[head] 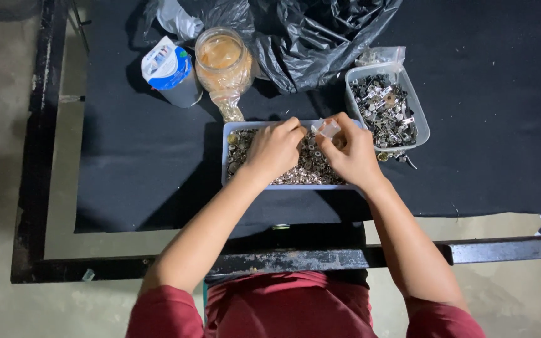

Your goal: Sorting through a tray of mixed small metal hardware, picking out specific items and placing them into a separate container.

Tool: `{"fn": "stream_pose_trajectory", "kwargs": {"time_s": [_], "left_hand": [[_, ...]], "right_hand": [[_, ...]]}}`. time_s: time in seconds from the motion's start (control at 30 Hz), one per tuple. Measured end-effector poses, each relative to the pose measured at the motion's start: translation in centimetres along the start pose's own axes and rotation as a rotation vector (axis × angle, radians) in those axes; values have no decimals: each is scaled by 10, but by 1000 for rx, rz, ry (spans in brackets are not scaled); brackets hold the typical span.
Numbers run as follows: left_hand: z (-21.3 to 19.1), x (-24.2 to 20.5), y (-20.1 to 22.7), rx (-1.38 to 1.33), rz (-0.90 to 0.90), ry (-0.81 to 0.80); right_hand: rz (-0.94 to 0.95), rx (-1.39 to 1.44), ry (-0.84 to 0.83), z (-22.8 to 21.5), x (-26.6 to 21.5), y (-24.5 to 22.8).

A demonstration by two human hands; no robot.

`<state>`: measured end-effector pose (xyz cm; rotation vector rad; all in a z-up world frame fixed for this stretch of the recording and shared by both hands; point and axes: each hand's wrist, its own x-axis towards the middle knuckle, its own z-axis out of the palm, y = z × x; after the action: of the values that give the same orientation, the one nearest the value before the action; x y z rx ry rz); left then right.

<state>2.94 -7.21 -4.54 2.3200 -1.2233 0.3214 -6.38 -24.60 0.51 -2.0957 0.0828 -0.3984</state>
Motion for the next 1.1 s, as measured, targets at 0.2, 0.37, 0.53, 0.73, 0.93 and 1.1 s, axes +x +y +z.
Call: {"fn": "stream_pose_trajectory", "kwargs": {"time_s": [0.2, 0.37, 0.53, 0.73, 0.93, 1.1], "left_hand": [[4, -5, 5, 9, -80, 48], [-9, -5, 11, -6, -71, 91], [-13, -6, 6, -88, -79, 79], [-19, -8, 7, -79, -32, 63], [-23, -5, 10, -139, -96, 32], [-18, -9, 8, -136, -65, 31]], "right_hand": [[-46, 2, -41, -1, 1, -1], [-28, -13, -45, 0, 0, 0], [-48, -8, -38, 0, 3, 3], [-40, -21, -43, 2, 5, 3], [-21, -19, -68, 1, 7, 5], [-60, -54, -88, 0, 5, 5]]}}
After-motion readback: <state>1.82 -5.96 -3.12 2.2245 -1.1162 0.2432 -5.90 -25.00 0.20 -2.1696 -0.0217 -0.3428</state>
